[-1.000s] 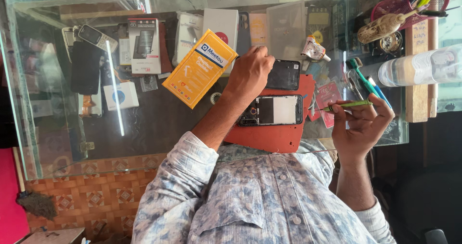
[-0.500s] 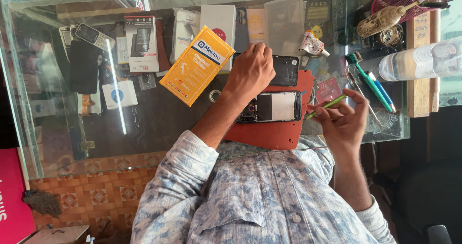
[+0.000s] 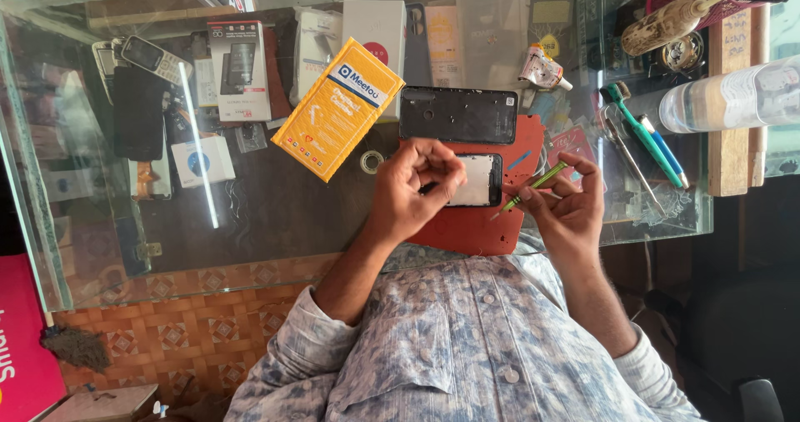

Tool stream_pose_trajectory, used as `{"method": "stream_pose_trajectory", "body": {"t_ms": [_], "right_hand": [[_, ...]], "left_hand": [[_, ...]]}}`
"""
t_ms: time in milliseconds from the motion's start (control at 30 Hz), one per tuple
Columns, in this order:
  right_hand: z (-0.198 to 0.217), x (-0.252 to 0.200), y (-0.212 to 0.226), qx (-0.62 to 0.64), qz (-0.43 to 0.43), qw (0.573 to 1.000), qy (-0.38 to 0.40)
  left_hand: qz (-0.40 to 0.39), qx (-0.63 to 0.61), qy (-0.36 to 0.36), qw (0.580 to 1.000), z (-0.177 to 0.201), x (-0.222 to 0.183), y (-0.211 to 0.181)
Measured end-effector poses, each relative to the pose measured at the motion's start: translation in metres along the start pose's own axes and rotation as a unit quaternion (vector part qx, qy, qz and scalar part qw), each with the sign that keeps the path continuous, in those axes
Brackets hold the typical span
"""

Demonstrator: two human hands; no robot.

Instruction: The person applies adhesive to the internal frame of a disassembled smartphone, places the back cover, and uses a screwdriver to secure internal components. The person then uses a brush to clean the interior and applies additional adhesive to the battery area.

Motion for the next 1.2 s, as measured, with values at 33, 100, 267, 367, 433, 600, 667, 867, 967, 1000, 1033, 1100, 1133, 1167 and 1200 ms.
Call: {"method": "stream_pose_trajectory", "body": {"t_ms": [33, 100, 267, 367, 433, 600, 667, 867, 967, 1000, 1033, 1100, 1133, 1167, 1200], "right_hand": [[-0.002, -0.002, 0.002, 0.008, 0.017, 1.000, -0.002], [-0.002, -0.011, 0.010, -0.020, 0.132, 0.991, -0.011], [0.003, -0.032, 0.019, -0.064, 0.321, 0.945, 0.004], [0.004, -0.038, 0.018, -0.084, 0.379, 0.921, 0.023], [0.004, -0.042, 0.016, -0.097, 0.388, 0.916, 0.025], [0.002, -0.041, 0.016, -0.124, 0.427, 0.895, 0.034], [0.001, -0.039, 0.015, -0.132, 0.427, 0.894, 0.041], [0.001, -0.039, 0.012, -0.138, 0.432, 0.890, 0.046], [0.001, -0.038, 0.012, -0.138, 0.437, 0.887, 0.051], [0.000, -0.037, 0.012, -0.135, 0.441, 0.885, 0.060], [-0.001, -0.036, 0.013, -0.132, 0.444, 0.884, 0.068], [-0.005, -0.035, 0.014, -0.125, 0.448, 0.880, 0.091], [-0.007, -0.035, 0.016, -0.122, 0.450, 0.879, 0.103], [-0.010, -0.034, 0.018, -0.129, 0.448, 0.876, 0.128], [-0.012, -0.033, 0.020, -0.135, 0.445, 0.872, 0.153]], "left_hand": [[0.000, 0.024, 0.001, 1.000, 0.000, -0.007, 0.003], [0.002, 0.071, 0.002, 0.997, -0.004, -0.021, 0.010], [-0.003, 0.088, 0.064, 0.994, -0.017, -0.038, 0.020], [0.002, 0.106, 0.074, 0.992, -0.024, -0.040, 0.021], [0.000, 0.109, 0.079, 0.991, -0.026, -0.041, 0.021], [-0.008, 0.101, 0.086, 0.991, -0.027, -0.040, 0.021], [-0.001, 0.108, 0.086, 0.990, -0.027, -0.041, 0.020], [0.012, 0.119, 0.078, 0.990, -0.028, -0.040, 0.022], [0.010, 0.131, 0.079, 0.988, -0.028, -0.041, 0.023], [0.007, 0.135, 0.080, 0.988, -0.028, -0.041, 0.023], [0.012, 0.134, 0.079, 0.988, -0.028, -0.041, 0.024], [0.022, 0.133, 0.078, 0.988, -0.028, -0.043, 0.026], [0.004, 0.144, 0.077, 0.987, -0.029, -0.042, 0.027], [-0.013, 0.156, 0.076, 0.985, -0.029, -0.041, 0.027], [-0.030, 0.167, 0.076, 0.983, -0.029, -0.040, 0.027]]}}
Point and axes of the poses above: each hand's wrist, its own x-axis towards the middle knuckle, its own z-axis out of the back of the hand, y = z × x, the point moved 2 cm from there along x, towards the middle knuckle, and after that the axes turned 14 degrees about -y, right-handed, at the moved point
